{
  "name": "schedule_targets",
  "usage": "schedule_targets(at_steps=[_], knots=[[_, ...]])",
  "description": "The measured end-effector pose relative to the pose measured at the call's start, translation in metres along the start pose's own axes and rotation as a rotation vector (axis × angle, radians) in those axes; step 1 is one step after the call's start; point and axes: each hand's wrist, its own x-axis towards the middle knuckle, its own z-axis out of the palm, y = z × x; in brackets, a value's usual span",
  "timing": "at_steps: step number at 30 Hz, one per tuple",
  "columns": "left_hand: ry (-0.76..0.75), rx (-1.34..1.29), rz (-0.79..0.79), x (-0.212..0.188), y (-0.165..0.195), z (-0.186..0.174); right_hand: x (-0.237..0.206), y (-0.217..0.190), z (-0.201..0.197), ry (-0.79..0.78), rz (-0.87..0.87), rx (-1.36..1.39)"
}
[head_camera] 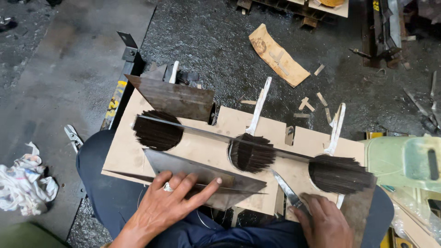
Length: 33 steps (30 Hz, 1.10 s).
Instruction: The person trims the bristles of three broom heads using a metal blade and a straight metal bar as a guide. The broom heads are held in a wooden jig, and the person repeatedly aligns and cuts the bristles to create a uniform edge.
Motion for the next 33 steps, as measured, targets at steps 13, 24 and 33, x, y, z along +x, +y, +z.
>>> schedule_targets(at_steps=[13, 24, 33], knots=[[0.012, -0.074, -0.107, 0.027, -0.025, -0.017, -0.020, 0.156, 0.101, -0.407, 0.197, 0.004], [0.137, -0.211, -0.112, 0.068, -0.074, -0.037, 0.027, 0.113, -0.011, -0.298, -0.189, -0.250], [0.184, -0.240, -0.037, 0.086, -0.084, -0.037, 0.093, 0.049, -0.052, -0.279, -0.623, -0.606]])
